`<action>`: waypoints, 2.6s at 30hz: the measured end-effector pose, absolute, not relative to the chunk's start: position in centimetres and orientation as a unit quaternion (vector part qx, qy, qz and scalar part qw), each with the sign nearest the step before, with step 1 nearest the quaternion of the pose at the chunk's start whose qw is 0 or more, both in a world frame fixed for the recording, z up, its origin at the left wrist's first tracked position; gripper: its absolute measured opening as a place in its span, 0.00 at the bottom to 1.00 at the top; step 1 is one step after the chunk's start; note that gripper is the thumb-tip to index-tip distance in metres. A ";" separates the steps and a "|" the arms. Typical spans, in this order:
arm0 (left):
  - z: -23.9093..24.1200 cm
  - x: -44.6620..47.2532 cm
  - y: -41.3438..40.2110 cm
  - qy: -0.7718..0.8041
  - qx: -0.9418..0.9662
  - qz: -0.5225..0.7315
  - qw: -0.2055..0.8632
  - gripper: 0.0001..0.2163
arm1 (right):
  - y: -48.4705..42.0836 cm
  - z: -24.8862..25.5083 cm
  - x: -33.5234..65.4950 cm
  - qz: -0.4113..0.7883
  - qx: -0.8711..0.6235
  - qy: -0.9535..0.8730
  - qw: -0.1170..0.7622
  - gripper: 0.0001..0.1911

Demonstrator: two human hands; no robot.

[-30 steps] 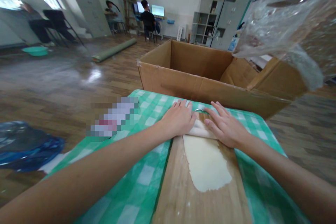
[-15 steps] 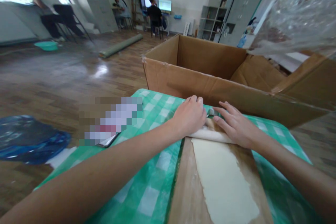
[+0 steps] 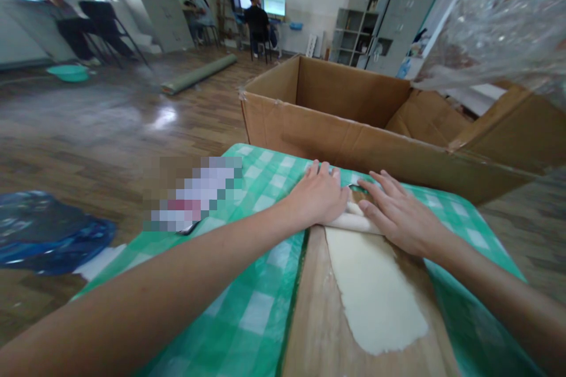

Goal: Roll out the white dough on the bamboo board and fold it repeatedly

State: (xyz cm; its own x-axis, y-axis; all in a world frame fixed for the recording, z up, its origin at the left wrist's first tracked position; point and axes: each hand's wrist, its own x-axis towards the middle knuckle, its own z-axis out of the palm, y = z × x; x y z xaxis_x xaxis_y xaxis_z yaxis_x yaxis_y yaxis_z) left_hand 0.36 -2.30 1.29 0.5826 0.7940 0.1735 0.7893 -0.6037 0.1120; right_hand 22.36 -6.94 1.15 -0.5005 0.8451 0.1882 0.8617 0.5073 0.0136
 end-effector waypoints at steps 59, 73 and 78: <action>0.3 -1.2 -10.3 0.501 0.838 0.192 -0.097 0.35 | -13.3 0.8 21.6 -0.086 -0.511 -0.853 0.061 0.34; 0.3 -0.8 -9.0 0.415 0.891 0.177 -0.042 0.33 | -20.6 -0.9 18.7 -0.036 -0.623 -0.775 0.095 0.45; 1.0 -1.0 -9.7 0.413 0.896 0.154 -0.054 0.31 | -17.6 -0.4 21.1 -0.106 -0.536 -0.835 0.064 0.31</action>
